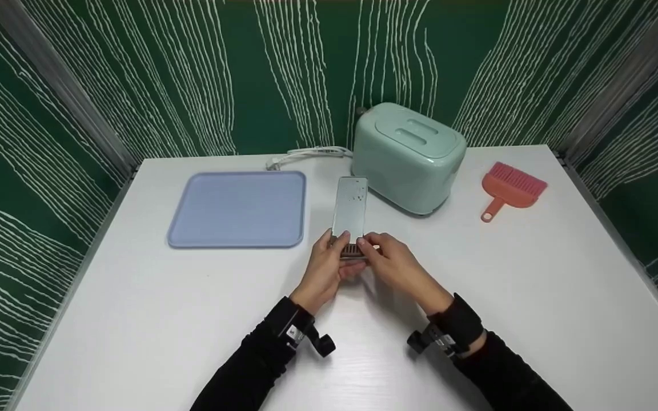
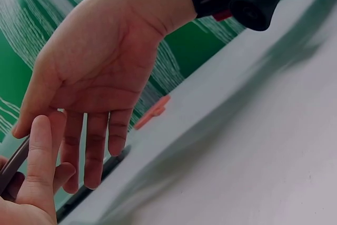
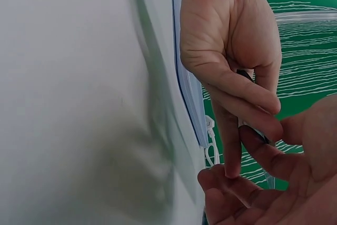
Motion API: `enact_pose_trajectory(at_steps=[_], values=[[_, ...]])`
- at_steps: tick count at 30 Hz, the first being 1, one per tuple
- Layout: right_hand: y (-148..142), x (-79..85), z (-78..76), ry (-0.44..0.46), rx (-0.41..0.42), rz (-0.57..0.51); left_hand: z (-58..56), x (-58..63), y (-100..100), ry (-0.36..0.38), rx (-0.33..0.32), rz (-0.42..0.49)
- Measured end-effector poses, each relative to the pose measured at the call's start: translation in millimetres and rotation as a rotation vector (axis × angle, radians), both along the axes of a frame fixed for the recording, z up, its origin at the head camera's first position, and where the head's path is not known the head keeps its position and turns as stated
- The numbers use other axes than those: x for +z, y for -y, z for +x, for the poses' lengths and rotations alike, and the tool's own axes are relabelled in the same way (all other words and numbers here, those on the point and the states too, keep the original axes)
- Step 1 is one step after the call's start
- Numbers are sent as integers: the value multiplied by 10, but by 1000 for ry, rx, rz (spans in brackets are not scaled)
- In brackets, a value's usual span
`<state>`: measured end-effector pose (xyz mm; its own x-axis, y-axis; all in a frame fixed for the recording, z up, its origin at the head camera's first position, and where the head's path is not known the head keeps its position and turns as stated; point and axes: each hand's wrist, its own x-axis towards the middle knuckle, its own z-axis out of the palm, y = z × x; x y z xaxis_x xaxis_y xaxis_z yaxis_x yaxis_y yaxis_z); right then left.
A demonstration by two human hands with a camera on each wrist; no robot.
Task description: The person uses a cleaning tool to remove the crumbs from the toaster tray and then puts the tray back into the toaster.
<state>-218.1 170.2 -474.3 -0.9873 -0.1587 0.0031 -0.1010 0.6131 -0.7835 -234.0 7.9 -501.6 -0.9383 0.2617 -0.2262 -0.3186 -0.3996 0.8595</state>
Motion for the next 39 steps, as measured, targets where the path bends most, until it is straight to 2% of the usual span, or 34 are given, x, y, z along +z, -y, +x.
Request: enact_pose_trajectory(at_steps=[8, 14, 19, 27, 32, 39], values=[[-32, 0, -25, -39, 22, 33, 3, 9, 6, 1, 2, -4], [-113, 2, -56, 32, 33, 12, -20, 8, 49, -14, 8, 13], [-274, 22, -126, 72, 13, 8, -62, 36, 98, -19, 14, -9], [-672, 25, -232, 76, -74, -21, -125, 49, 185, -34, 16, -14], [-977, 36, -310, 76, -132, 25, -150, 61, 236, -39, 22, -15], [-1467, 38, -446, 189, -259, 19, -162, 99, 263, -34, 35, -17]])
